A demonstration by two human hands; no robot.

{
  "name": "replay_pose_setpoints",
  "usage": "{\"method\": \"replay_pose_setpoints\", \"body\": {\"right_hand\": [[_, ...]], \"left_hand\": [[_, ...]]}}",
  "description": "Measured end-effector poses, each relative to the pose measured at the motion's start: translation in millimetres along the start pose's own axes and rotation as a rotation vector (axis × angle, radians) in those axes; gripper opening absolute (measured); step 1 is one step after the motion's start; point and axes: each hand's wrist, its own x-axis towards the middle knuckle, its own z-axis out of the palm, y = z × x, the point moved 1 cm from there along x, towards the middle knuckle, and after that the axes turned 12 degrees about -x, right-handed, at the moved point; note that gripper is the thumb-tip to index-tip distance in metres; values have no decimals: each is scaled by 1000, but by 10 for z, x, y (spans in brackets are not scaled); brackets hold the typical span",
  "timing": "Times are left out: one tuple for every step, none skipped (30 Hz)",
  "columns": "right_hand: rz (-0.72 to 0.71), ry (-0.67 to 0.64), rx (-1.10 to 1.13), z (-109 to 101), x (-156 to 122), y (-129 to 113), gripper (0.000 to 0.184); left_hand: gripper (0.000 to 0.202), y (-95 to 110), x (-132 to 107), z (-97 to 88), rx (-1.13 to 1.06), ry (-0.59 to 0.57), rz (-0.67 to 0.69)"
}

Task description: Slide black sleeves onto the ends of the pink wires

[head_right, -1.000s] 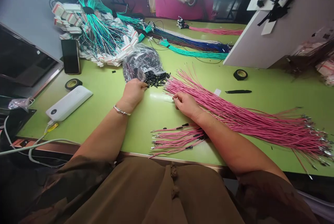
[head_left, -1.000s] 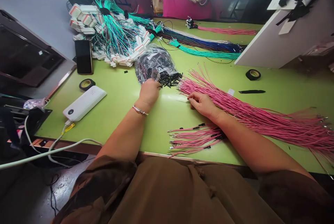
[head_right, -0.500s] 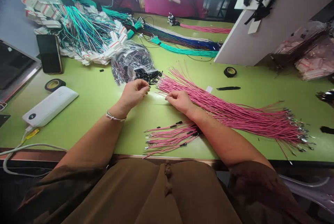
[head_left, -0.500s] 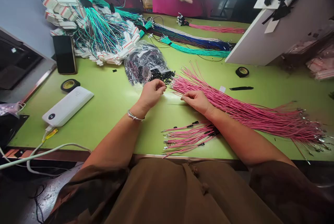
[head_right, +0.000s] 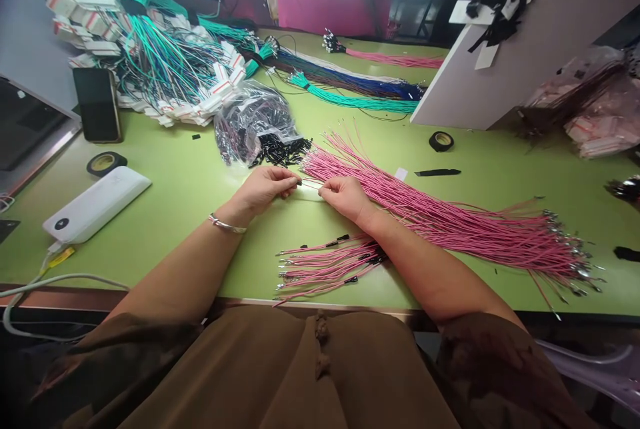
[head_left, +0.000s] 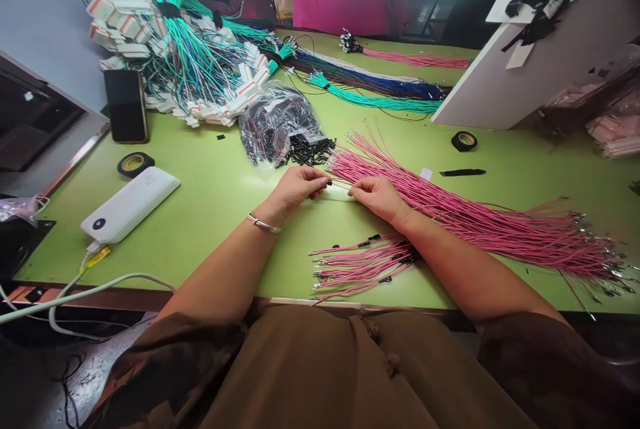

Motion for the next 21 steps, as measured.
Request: {"method": "replay_pose_setpoints", "body": {"right_hand": [[-7,-10,-1,3,-1,4,25],[-24,-26,-1,5,-3,5,25],[-46,-41,-1,5,-6,5,25],[-66,-52,-1,1,-10,2,25],[-84,-68,-1,-5,-14,-3,26],[-106,-93,-8,-14,-19,-10,26],[-132,-125,-25,-26,-23,-18,27],[-164,-162,-49,-41,-28,-25,28],[-194,-196,-69,-57,-32,-30,29],[-212,-220,-76,-74,-35,-31,29],[-208,-233,-69,-90,-36,-27,29],[-191,-233,-50,-102,-37,-21,29],[-177,-225,-29,-108,-39,-15,31],[-187,-215,-20,-107,-42,-14,33],[-226,-201,-40,-97,-49,-21,36],[-283,-175,-88,-80,-58,-36,37],[-342,-136,-154,-62,-70,-58,35],[-386,-95,-231,-45,-82,-84,31],[-410,-66,-312,-38,-94,-114,27],[-418,-53,-387,-45,-105,-143,23],[-422,-63,-450,-73,-114,-170,22]], "left_hand": [[26,7,-9,15,37,-5,-1],[23,14,-21,36,71,-7,-1],[21,19,-35,63,101,-12,1],[20,23,-51,95,126,-18,5],[19,24,-68,131,146,-29,5],[20,22,-86,169,153,-48,4],[21,17,-104,207,147,-76,-2],[23,11,-120,241,130,-109,-14],[26,4,-134,269,105,-135,-25],[29,-2,-146,289,74,-149,-33],[31,-6,-154,301,41,-151,-37],[34,-9,-159,305,9,-145,-41],[36,-11,-161,305,-21,-139,-54],[38,-13,-160,302,-52,-142,-72],[39,-14,-159,299,-78,-154,-93],[40,-12,-156,298,-91,-175,-114],[39,-8,-155,297,-84,-200,-130],[37,1,-154,297,-53,-229,-137],[33,17,-155,295,-2,-258,-134],[28,38,-158,289,65,-281,-122],[23,65,-164,279,143,-296,-106]]}}
